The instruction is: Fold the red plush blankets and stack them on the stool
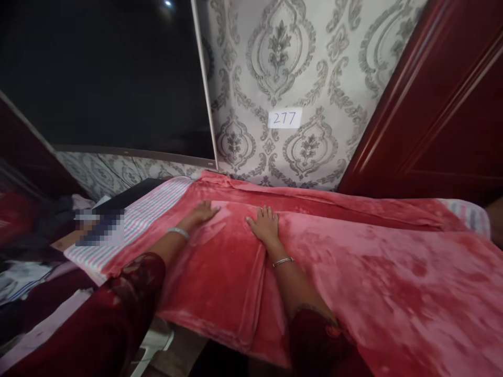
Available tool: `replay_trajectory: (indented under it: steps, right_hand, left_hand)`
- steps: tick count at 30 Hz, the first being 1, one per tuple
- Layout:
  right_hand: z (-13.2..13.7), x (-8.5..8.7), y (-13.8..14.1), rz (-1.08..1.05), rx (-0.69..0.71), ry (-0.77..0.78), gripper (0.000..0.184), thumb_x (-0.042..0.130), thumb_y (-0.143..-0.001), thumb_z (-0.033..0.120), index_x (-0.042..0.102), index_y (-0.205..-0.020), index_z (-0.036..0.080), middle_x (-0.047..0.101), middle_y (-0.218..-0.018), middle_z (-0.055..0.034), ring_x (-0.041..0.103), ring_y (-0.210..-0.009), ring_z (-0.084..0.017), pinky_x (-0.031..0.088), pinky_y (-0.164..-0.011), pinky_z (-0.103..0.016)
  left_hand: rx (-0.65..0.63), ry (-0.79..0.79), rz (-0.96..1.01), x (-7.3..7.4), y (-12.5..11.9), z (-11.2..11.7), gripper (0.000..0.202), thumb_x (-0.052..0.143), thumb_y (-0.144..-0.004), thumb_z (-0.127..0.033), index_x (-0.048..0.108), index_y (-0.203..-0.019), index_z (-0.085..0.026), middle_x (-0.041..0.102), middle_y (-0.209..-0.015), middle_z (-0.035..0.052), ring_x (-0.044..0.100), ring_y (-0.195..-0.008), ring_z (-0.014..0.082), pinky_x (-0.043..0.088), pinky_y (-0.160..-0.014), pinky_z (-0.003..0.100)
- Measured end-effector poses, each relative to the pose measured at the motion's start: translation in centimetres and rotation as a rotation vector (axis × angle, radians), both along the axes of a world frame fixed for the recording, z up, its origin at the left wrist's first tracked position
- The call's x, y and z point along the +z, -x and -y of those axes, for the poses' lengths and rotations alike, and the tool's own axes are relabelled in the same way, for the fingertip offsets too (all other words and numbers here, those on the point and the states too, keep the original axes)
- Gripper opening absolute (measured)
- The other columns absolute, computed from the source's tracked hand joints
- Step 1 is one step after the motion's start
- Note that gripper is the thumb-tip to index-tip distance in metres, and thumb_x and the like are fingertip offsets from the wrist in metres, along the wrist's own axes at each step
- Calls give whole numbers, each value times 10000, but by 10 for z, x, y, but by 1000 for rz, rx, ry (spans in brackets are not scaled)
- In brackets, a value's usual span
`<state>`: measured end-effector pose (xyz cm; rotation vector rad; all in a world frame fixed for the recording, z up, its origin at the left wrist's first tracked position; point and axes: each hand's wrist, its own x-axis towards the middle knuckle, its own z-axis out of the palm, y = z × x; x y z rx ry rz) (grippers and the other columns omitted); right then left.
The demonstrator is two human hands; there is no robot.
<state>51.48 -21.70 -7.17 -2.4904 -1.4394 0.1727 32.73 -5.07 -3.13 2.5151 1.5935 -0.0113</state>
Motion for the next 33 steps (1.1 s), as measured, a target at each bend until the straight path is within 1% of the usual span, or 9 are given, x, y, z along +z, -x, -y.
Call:
replay_trajectory:
  steps: [3,6,9,11,14,19,24,28,33]
  right_hand:
    - [4,14,5,-1,-12,10,681,323,-1047,520,297,-1607,133,208,-1672,-166,154,-1551,-291,179,-1217,-521]
    - [16,28,26,47,-8,-48,680,327,-1046,521,274,-1618,157,188,-1677,-167,110,-1558,-308,163,-1214,-550]
    - [41,30,61,85,92,-80,727,361,-1031,569,267,-1623,159,188,-1674,-180,119,-1553,-335,128,-1223,-533]
    - [60,22,82,75,155,-52,766,382,-1013,618,265,-1626,173,185,-1677,-171,124,-1550,-350,125,-1224,-528]
    - [81,4,97,83,195,-5,794,398,-997,664,273,-1625,195,155,-1686,-156,85,-1556,-350,97,-1231,-524]
    - [89,-14,89,140,217,-21,789,386,-1001,669,264,-1627,205,115,-1696,-141,46,-1562,-331,64,-1237,-507]
    - [88,-12,84,138,243,-5,774,404,-1005,646,267,-1626,205,119,-1696,-134,66,-1560,-331,71,-1241,-503]
    - [102,-8,77,106,313,19,700,443,-1024,533,277,-1623,210,145,-1692,-126,88,-1561,-314,124,-1240,-511]
    - [151,-11,60,1,385,-100,501,392,-1029,311,529,-1490,170,368,-1617,-112,247,-1525,-292,232,-1229,-514]
  left_hand:
    - [44,-32,5,21,27,2,765,355,-971,-579,362,-1540,-67,373,-1574,299,381,-1460,423,364,-1131,606]
    - [-21,-78,24,27,47,27,681,313,-1004,-521,347,-1556,-124,339,-1619,232,294,-1519,356,294,-1187,572]
    - [-254,-109,53,11,52,71,672,307,-1013,-536,293,-1594,-199,225,-1683,149,157,-1567,300,190,-1240,537]
    - [-403,-103,56,-5,52,100,689,322,-1003,-583,285,-1604,-249,176,-1700,115,100,-1574,318,139,-1245,567]
    - [-430,-115,42,-28,54,127,707,355,-984,-623,284,-1607,-297,157,-1707,88,82,-1573,352,93,-1239,613]
    - [-417,-140,58,-43,55,129,723,368,-981,-629,262,-1617,-303,111,-1717,63,44,-1577,351,46,-1245,611]
    - [-414,-119,71,-40,54,129,730,368,-976,-642,248,-1619,-317,108,-1719,51,47,-1576,356,56,-1245,611]
    - [-417,-97,79,-36,52,132,732,362,-981,-635,235,-1623,-305,88,-1721,49,37,-1574,362,40,-1243,616]
    - [-446,-11,110,-27,58,124,701,386,-991,-595,275,-1610,-287,99,-1719,65,52,-1574,347,82,-1240,608]
